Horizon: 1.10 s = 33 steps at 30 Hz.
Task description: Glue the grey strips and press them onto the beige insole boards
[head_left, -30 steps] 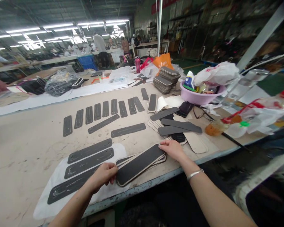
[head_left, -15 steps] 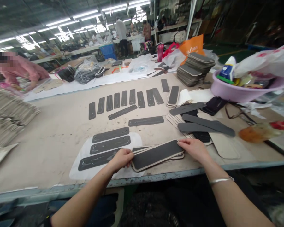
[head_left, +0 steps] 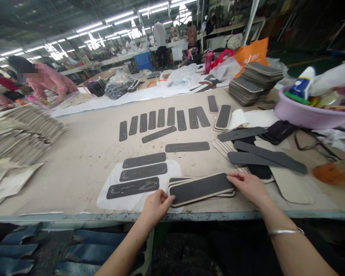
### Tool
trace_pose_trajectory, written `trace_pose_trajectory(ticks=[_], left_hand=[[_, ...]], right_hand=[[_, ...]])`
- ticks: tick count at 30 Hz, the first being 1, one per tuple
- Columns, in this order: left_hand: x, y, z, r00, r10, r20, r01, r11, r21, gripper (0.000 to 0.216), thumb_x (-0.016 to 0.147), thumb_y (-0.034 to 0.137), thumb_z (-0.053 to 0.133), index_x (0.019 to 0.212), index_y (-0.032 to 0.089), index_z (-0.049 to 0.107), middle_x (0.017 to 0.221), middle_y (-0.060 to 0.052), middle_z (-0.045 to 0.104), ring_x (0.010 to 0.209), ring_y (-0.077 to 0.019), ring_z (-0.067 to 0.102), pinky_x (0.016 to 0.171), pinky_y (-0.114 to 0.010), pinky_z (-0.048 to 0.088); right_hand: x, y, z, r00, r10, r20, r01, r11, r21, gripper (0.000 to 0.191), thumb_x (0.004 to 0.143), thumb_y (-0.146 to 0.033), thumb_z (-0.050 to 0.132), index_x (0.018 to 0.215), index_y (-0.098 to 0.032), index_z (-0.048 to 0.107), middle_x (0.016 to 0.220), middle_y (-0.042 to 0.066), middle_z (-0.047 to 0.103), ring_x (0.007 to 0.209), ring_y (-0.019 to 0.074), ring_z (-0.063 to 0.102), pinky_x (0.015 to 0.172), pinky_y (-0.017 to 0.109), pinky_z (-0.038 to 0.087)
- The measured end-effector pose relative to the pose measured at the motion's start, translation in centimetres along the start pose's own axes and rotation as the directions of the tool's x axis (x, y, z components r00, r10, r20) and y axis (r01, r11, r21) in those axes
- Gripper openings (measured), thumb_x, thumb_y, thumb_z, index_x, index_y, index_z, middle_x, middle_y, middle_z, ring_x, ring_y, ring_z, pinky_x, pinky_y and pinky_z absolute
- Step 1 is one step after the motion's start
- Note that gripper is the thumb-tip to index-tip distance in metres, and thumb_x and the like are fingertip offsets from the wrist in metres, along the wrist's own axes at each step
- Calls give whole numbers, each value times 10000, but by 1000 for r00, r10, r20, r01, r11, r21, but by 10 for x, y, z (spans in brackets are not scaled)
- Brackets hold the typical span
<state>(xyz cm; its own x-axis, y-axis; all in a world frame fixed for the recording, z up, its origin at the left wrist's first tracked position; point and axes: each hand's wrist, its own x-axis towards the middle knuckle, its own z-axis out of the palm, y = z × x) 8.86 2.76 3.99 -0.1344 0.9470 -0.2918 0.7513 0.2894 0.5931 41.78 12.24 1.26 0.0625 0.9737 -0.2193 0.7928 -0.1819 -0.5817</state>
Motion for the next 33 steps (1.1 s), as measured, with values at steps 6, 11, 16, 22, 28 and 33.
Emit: trace_pose_trajectory(ticks=[6, 11, 16, 22, 28, 33], left_hand=[[3, -5, 15, 989, -116, 89, 137, 951, -276, 297, 741, 496, 546, 692, 216, 461, 463, 32, 565, 436, -157, 572, 423, -217, 372], [0, -8, 20, 971, -198, 130, 237, 846, -477, 258, 713, 405, 590, 794, 224, 424, 526, 43, 588, 419, -153, 574, 348, -200, 367], [-3, -13, 26, 984, -178, 13, 158, 832, -532, 262, 716, 379, 601, 856, 212, 455, 527, 56, 574, 432, -137, 578, 364, -184, 361], [-7, -13, 29, 987, -144, -73, 80, 829, -553, 270, 690, 394, 632, 807, 196, 489, 599, 67, 540, 483, -120, 604, 414, -183, 383], [-6, -12, 32, 983, -179, -42, 122, 807, -578, 346, 681, 444, 619, 870, 204, 457, 617, 64, 547, 481, -135, 602, 399, -197, 394], [-7, -9, 30, 983, -179, -49, 118, 807, -579, 418, 663, 503, 624, 887, 197, 450, 560, 57, 556, 456, -146, 580, 405, -214, 402]], right_hand=[[-2, 0, -2, 1000, 9, -1, -9, 1000, 17, 336, 720, -512, 547, 878, -256, 695, 806, -1, 683, 790, 215, 616, 690, 301, 435], [-2, -1, -1, 1000, 12, 11, -12, 1000, 21, 357, 714, -540, 551, 879, -252, 684, 788, 6, 677, 769, 216, 617, 676, 304, 443], [-3, 3, 3, 999, -26, 23, 23, 992, 121, 405, 699, -537, 593, 947, -222, 652, 879, 28, 676, 819, 211, 622, 720, 303, 462], [-6, 6, 3, 999, -43, -3, 43, 971, 234, 376, 682, -473, 640, 946, -205, 636, 865, 37, 668, 784, 196, 626, 725, 302, 476], [-12, 1, 4, 994, -88, -60, 105, 914, 391, 321, 667, -406, 654, 910, -200, 612, 823, 25, 651, 734, 174, 622, 700, 287, 486], [-16, -3, 3, 993, -103, -56, 117, 918, 379, 299, 657, -363, 649, 909, -202, 630, 811, 15, 647, 705, 166, 613, 700, 294, 480]])
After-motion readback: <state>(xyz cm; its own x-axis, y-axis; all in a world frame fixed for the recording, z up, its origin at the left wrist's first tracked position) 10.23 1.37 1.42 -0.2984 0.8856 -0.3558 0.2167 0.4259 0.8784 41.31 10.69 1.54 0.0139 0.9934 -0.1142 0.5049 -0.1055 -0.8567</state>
